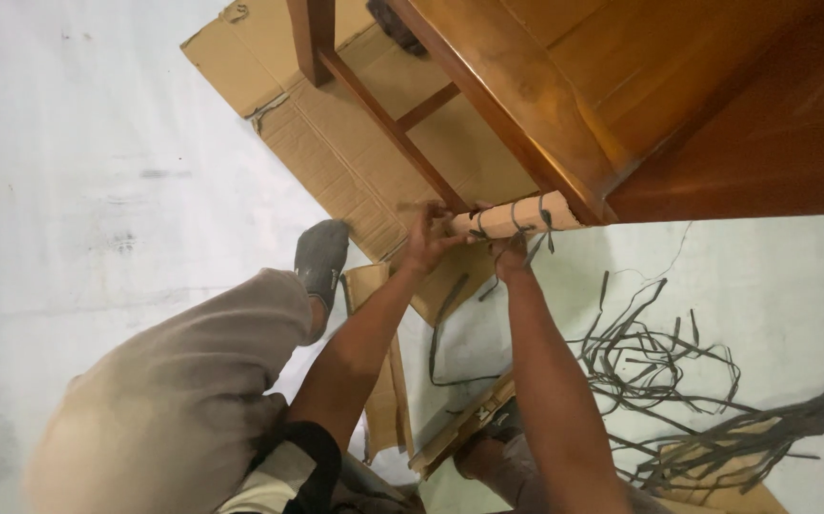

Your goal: Wrapping the legs of a wooden chair with protective cardboard and securing them with plastic ties.

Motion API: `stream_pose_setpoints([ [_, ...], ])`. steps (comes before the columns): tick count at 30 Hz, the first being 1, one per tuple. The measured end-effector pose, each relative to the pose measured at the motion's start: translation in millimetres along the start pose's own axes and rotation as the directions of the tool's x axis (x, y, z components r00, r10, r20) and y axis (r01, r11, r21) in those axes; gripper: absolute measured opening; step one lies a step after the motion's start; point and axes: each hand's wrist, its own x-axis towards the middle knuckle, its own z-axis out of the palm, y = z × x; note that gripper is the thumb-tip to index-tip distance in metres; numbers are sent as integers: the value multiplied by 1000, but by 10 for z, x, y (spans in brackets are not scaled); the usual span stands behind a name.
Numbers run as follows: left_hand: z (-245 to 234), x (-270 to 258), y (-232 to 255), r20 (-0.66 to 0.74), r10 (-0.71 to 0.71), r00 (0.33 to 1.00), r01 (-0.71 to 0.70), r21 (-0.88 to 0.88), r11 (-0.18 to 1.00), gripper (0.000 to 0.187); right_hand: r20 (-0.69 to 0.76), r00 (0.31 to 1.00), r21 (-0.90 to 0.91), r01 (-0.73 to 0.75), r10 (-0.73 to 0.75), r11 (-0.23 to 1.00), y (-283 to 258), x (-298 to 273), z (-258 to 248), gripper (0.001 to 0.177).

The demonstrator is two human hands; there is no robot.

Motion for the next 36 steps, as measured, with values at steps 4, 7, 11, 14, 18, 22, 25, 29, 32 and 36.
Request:
stream_pose_setpoints([
  [4,51,-132,347,-66,129,989,-138,-152,979,68,6,1000,-931,5,3,365,-434,-627,799,58],
  [7,-73,-248,725,-4,233,972,-231,122,965,50,-241,970,-659,-191,37,727,-291,-419,508,69],
  [11,-124,-226,682,82,368,926,-375,307,875,32,96,953,-942,181,-287,284,-282,-631,544,37],
  [14,-117,-260,702,103,402,910,-411,362,837,21,-139,947,-735,97,-289,671,-233,-773,602,39],
  [18,-29,-397,871,25,330,944,-317,353,880,20,-388,875,-612,-10,-289,791,-249,-972,777,18],
  [22,121,-500,781,-66,285,956,-227,447,865,20,-467,827,-486,57,-314,872,-219,-1290,981,25],
  [25,201,-565,854,-31,297,955,-255,429,866,17,-445,843,-399,114,-301,910,-194,-1475,1071,18],
  [29,284,-691,1074,-92,177,980,-126,404,906,9,-427,838,-461,121,-340,879,-164,-1730,1327,27],
  [32,313,-663,701,-90,52,995,-29,242,970,9,-401,838,-515,130,-371,848,-97,-1767,1362,25],
  [36,301,-790,768,-125,-104,987,115,82,990,24,-372,841,-513,165,-392,842,21,-1733,1326,23],
])
